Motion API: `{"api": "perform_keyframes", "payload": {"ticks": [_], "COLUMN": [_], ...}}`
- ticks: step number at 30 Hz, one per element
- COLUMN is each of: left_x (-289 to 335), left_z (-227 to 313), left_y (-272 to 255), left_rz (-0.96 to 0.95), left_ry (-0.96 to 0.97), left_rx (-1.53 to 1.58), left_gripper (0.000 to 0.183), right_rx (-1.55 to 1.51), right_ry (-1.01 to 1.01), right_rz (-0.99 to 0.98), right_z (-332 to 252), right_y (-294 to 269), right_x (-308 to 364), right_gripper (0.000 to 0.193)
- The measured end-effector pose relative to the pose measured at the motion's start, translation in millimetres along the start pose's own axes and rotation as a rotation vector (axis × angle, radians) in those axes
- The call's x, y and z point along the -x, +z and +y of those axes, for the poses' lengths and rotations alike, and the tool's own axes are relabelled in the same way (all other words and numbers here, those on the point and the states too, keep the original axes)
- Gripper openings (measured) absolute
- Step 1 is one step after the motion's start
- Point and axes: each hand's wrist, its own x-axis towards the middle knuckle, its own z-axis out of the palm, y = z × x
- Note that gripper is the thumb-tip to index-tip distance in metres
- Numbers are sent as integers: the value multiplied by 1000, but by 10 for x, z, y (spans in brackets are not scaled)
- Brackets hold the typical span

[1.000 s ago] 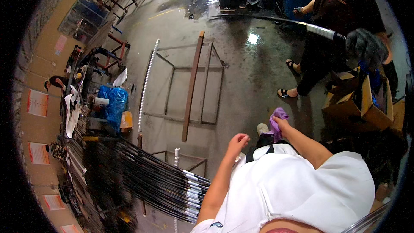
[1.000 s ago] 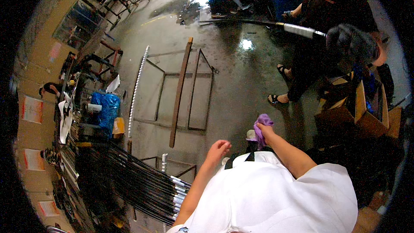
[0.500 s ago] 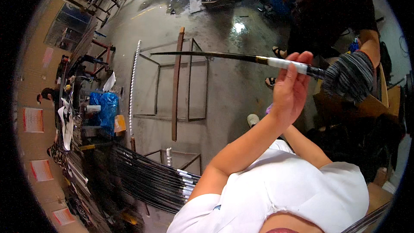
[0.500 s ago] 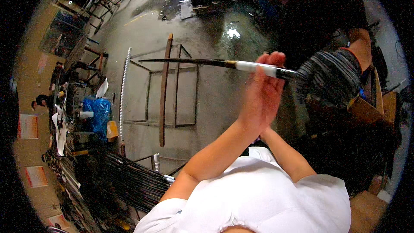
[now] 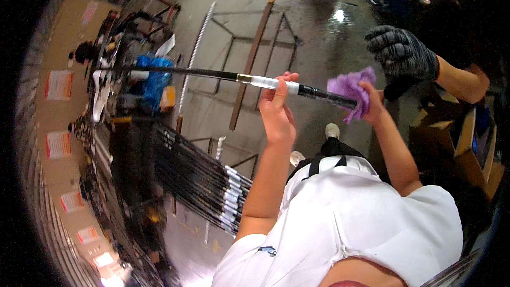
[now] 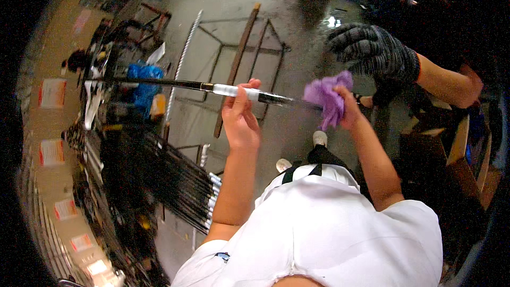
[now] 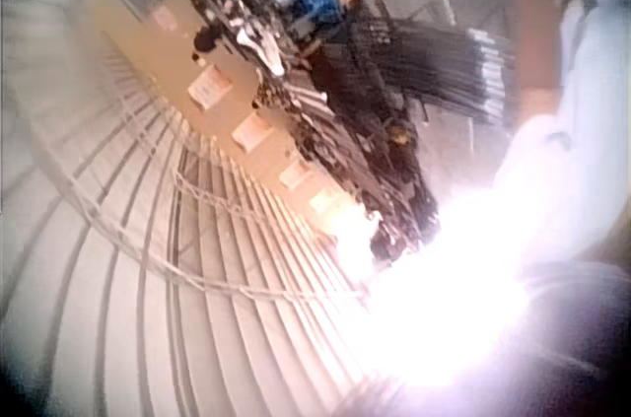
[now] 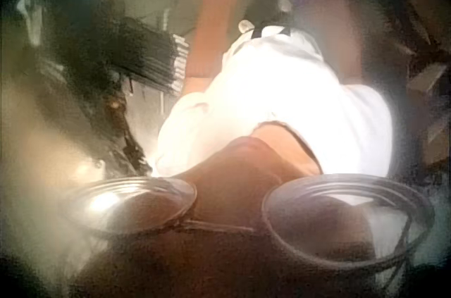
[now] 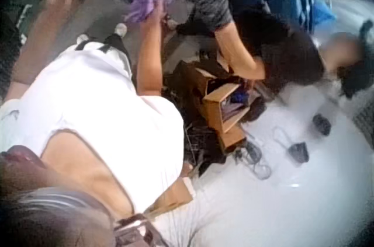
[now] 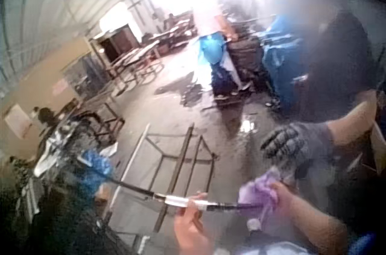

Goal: Wiping long black rods with a purple cloth and then a blue cloth, and bundling them together with a white strap

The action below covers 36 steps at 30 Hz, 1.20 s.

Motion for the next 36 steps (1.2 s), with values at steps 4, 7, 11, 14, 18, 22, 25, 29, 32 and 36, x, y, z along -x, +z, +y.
{"api": "perform_keyframes", "payload": {"ticks": [4, 7, 11, 14, 18, 22, 25, 29, 32, 36], "left_x": [162, 272, 255, 301, 202, 332, 492, 712, 855, 1112], "left_z": [-5, -3, 55, 282, 774, 1049, 794, 142, 16, 277], "left_y": [-488, -548, -638, -718, -970, -1222, -1178, -1352, -1580, -1416], "left_rz": [158, 189, 188, 151, 281, 352, 481, 363, 569, 529], "left_ry": [197, 321, 384, 247, 322, 291, 219, 287, 242, -29], "left_rx": [-622, -771, -398, -111, 65, -43, -389, -1287, -1035, -1325], "left_gripper": [22, 27, 35, 30, 21, 21, 20, 23, 29, 32], "right_rx": [351, 1015, 1026, 807, 1033, 486, 328, 566, 355, -24], "right_ry": [-92, -393, -497, -198, 16, 314, 322, -359, -185, -94], "right_rz": [-242, -585, -624, -632, -610, -260, -307, -620, -412, -314], "right_z": [-226, 223, 531, 639, 795, 773, 735, 1450, 1758, 1741], "right_y": [1196, 2059, 2167, 2244, 1887, 1629, 2036, 2788, 2836, 2919], "right_x": [156, 269, 38, 164, 252, -7, -214, -146, -249, -392], "right_gripper": [35, 33, 39, 44, 32, 37, 39, 31, 27, 25]}}
